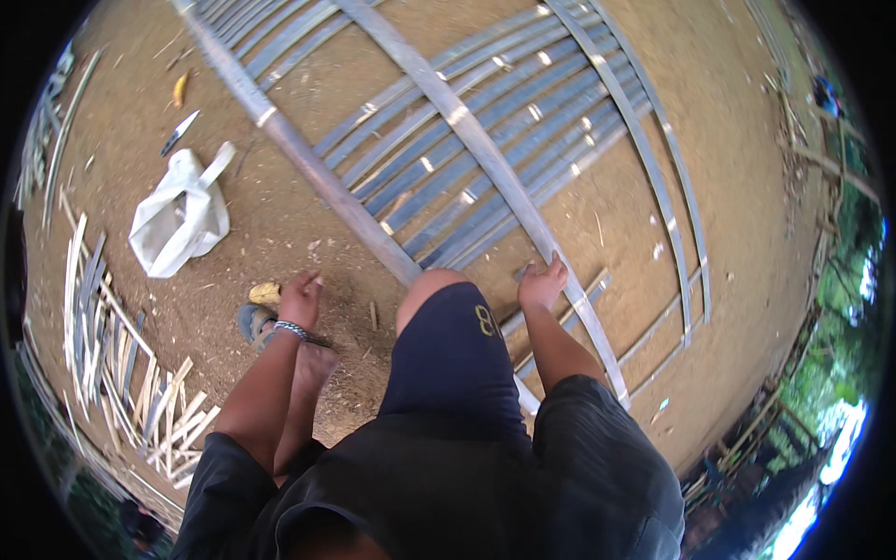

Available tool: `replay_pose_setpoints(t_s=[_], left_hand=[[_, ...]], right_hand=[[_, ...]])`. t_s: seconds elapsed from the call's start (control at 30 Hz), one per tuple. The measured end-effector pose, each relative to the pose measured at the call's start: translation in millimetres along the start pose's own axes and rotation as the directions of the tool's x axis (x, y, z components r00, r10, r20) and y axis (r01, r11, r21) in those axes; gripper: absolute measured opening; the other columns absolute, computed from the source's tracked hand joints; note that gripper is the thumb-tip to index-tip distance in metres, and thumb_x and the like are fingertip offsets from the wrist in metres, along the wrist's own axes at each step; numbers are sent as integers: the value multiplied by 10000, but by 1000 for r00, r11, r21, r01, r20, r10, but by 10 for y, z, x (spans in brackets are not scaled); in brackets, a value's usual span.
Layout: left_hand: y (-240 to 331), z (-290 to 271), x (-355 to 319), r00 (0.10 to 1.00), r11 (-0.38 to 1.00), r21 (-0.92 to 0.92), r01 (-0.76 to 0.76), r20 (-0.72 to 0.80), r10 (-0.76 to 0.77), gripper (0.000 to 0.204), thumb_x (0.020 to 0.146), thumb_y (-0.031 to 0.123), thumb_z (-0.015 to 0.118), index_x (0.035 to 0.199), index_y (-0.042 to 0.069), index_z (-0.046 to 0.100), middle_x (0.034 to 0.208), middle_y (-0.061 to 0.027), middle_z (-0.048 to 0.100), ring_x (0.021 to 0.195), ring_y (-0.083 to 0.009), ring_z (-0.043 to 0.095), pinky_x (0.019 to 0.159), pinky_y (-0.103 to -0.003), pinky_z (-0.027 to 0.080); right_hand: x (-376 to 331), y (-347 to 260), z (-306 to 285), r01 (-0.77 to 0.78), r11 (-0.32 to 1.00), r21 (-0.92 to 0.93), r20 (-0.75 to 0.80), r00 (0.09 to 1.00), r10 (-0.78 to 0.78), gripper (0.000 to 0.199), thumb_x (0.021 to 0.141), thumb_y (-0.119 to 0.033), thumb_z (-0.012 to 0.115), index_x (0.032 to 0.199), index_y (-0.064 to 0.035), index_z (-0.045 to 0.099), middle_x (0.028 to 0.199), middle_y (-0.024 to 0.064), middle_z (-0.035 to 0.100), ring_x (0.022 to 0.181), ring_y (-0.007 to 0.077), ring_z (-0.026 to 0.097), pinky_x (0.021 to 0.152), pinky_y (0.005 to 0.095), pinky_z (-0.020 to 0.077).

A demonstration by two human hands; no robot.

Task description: The person constructs a bamboo frame by hammering small wooden pegs into pre-drilled holes using a small axe as a hammer. The person reaches into a white bag for pegs and secures them into the joints of the bamboo slats lying on the dirt ground.

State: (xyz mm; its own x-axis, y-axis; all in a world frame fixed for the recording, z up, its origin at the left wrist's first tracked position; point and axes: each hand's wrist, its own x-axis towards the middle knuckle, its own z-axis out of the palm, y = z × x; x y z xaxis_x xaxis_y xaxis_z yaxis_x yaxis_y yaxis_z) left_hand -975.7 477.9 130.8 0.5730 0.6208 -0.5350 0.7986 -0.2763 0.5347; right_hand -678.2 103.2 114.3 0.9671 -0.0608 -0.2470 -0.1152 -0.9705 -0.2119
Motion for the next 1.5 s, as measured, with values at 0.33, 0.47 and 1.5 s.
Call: replay_pose_setpoints(t_s=[0.33,0.47,1.5], left_hand=[[209,-166,69,997,1000,-16,14,81,-13,448,1015,380,591,810,-16,635,663,-112,613,625,-167,550,630,-357,461],[296,-130,-93,991,996,15,84,103,-85,402,975,383,630,854,2,665,772,-234,654,719,-402,631,681,-452,489],[-335,-1608,460,990,888,458,50,-140,17,421,910,62,542,1296,196,645,1059,-126,645,1030,-265,639,983,-453,438]], right_hand=[[-792,969,479,-532,846,43,242,827,507,806,889,-391,689,1496,-4,328,1436,319,445,1346,454,449,1136,481,364],[-811,665,469,-631,775,36,283,750,598,869,819,-265,760,1471,-23,239,1385,316,494,1289,483,512,1091,493,413],[-958,-3053,411,878,406,255,552,212,-806,638,825,-66,672,1410,-70,418,1285,292,554,1107,468,600,934,524,503]])
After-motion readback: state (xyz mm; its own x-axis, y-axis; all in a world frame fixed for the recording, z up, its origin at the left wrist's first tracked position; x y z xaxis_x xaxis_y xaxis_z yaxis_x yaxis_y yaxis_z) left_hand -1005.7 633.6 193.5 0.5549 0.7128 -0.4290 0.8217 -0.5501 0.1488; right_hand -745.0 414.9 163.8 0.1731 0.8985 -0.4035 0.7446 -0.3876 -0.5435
